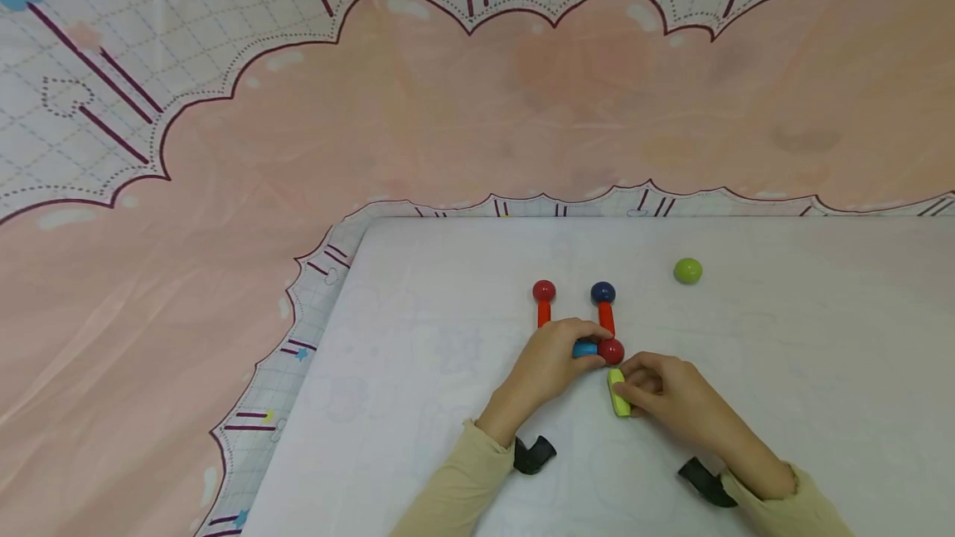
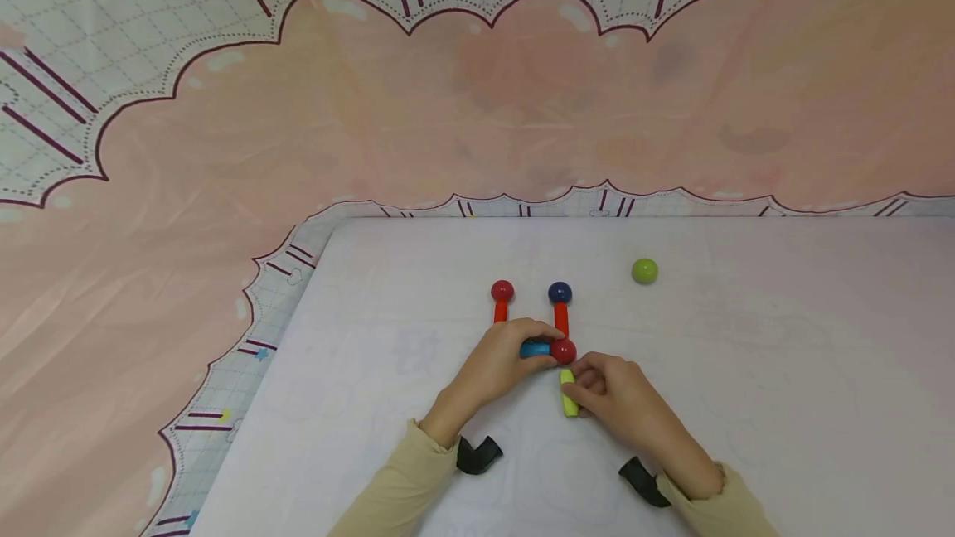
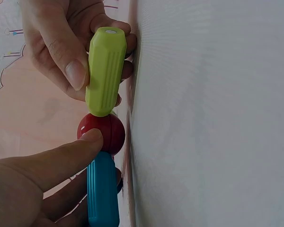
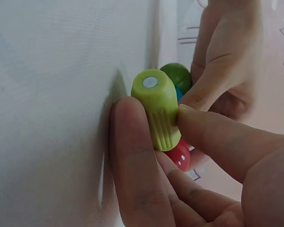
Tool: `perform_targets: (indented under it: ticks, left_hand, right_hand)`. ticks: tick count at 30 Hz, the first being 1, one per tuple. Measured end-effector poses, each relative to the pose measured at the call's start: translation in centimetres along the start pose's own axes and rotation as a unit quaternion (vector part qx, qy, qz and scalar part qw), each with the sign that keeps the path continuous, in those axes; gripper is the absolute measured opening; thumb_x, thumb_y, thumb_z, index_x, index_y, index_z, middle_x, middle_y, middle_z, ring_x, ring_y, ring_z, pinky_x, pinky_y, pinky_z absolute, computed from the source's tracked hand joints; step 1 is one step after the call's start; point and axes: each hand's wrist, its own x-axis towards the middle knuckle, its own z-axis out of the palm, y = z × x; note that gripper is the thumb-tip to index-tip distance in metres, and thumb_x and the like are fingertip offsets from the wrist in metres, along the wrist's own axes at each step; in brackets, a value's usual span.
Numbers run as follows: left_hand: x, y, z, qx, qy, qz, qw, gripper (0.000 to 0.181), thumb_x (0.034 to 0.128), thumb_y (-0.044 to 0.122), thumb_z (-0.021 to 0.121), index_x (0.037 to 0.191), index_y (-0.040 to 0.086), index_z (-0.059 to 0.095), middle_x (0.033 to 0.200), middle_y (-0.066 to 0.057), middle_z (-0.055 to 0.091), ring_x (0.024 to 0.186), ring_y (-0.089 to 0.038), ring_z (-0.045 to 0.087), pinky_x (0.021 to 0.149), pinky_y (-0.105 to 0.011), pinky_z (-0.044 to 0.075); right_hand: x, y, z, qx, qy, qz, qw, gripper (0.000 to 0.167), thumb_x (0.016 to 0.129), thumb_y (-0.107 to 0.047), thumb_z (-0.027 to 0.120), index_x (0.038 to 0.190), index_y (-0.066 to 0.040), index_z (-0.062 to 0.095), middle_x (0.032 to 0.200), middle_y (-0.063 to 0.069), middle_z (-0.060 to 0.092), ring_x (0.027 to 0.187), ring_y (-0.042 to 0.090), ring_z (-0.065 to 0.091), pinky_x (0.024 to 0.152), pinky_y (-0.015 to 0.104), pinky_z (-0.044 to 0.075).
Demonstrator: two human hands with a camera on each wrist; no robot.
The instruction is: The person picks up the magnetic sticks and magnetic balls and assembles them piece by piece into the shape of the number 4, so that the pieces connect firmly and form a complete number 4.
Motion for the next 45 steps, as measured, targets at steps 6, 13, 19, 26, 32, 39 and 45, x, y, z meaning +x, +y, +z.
perform_targets:
  ticks: [6, 13, 19, 26, 32, 39, 45]
  left_hand:
    - [-0.05, -0.02, -0.07, -0.005, 0.003, 0.001, 1.0000, 0.031, 0.0876, 0.022, 0.076, 0.118, 0.019, 0.073, 0.114, 0.006, 0.071, 0.102, -0.006, 0.062, 0.093, -0.018, 0.049]
    - [-0.05, -0.16, -0.03, -0.009, 0.001, -0.002, 1.0000, 0.031, 0.0876, 0.022, 0.076, 0.118, 0.019, 0.073, 0.115, 0.006, 0.071, 0.104, -0.005, 0.062, 0.093, -0.018, 0.049]
    - [0.00, -0.22, -0.01, -0.005, 0.001, 0.003, 1.0000, 0.031, 0.0875, 0.022, 0.076, 0.119, 0.019, 0.072, 0.115, 0.006, 0.071, 0.104, -0.006, 0.062, 0.094, -0.018, 0.049]
    - [0.06, -0.20, -0.02, -0.001, 0.000, 0.002, 1.0000, 0.031, 0.0873, 0.022, 0.076, 0.118, 0.019, 0.073, 0.114, 0.007, 0.071, 0.104, -0.006, 0.062, 0.094, -0.019, 0.049]
    - [0.08, -0.04, -0.05, 0.008, 0.000, -0.001, 1.0000, 0.032, 0.0875, 0.023, 0.076, 0.119, 0.020, 0.072, 0.115, 0.007, 0.071, 0.105, -0.006, 0.062, 0.094, -0.019, 0.049]
    - [-0.14, 0.17, 0.04, 0.003, -0.004, -0.009, 0.9999, 0.032, 0.0880, 0.023, 0.076, 0.119, 0.019, 0.072, 0.115, 0.006, 0.071, 0.103, -0.007, 0.063, 0.092, -0.018, 0.050]
    - [-0.18, 0.12, 0.06, 0.002, 0.000, -0.005, 1.0000, 0.031, 0.0878, 0.023, 0.076, 0.119, 0.019, 0.072, 0.115, 0.007, 0.071, 0.104, -0.006, 0.063, 0.093, -0.019, 0.050]
  right_hand:
    - [0.33, 0.19, -0.12, 0.020, -0.007, -0.015, 0.9997, 0.027, 0.093, -0.019, 0.070, 0.106, 0.004, 0.064, 0.086, 0.003, 0.073, 0.068, 0.013, 0.068, 0.065, 0.023, 0.054]
    - [0.73, 0.22, -0.04, 0.031, 0.000, -0.004, 0.9995, 0.028, 0.092, -0.018, 0.071, 0.106, 0.005, 0.063, 0.086, 0.004, 0.072, 0.068, 0.014, 0.068, 0.066, 0.022, 0.055]
    - [0.74, 0.08, -0.01, 0.035, 0.003, 0.001, 0.9994, 0.026, 0.092, -0.016, 0.071, 0.105, 0.005, 0.063, 0.085, 0.004, 0.071, 0.067, 0.014, 0.068, 0.066, 0.022, 0.054]
    - [0.76, 0.12, 0.04, 0.026, 0.010, 0.001, 0.9996, 0.027, 0.091, -0.017, 0.072, 0.105, 0.005, 0.063, 0.086, 0.005, 0.072, 0.066, 0.013, 0.068, 0.065, 0.022, 0.054]
    - [0.76, 0.05, 0.06, 0.025, 0.013, 0.008, 0.9996, 0.029, 0.091, -0.018, 0.073, 0.105, 0.005, 0.063, 0.085, 0.005, 0.073, 0.066, 0.013, 0.069, 0.065, 0.021, 0.055]
    - [0.46, 0.05, 0.08, 0.033, 0.015, 0.020, 0.9992, 0.031, 0.090, -0.020, 0.073, 0.106, 0.004, 0.063, 0.085, 0.004, 0.073, 0.067, 0.014, 0.068, 0.067, 0.021, 0.054]
    - [0.36, 0.25, -0.03, 0.046, 0.010, 0.015, 0.9988, 0.030, 0.092, -0.019, 0.071, 0.108, 0.005, 0.063, 0.087, 0.005, 0.072, 0.068, 0.015, 0.069, 0.066, 0.022, 0.055]
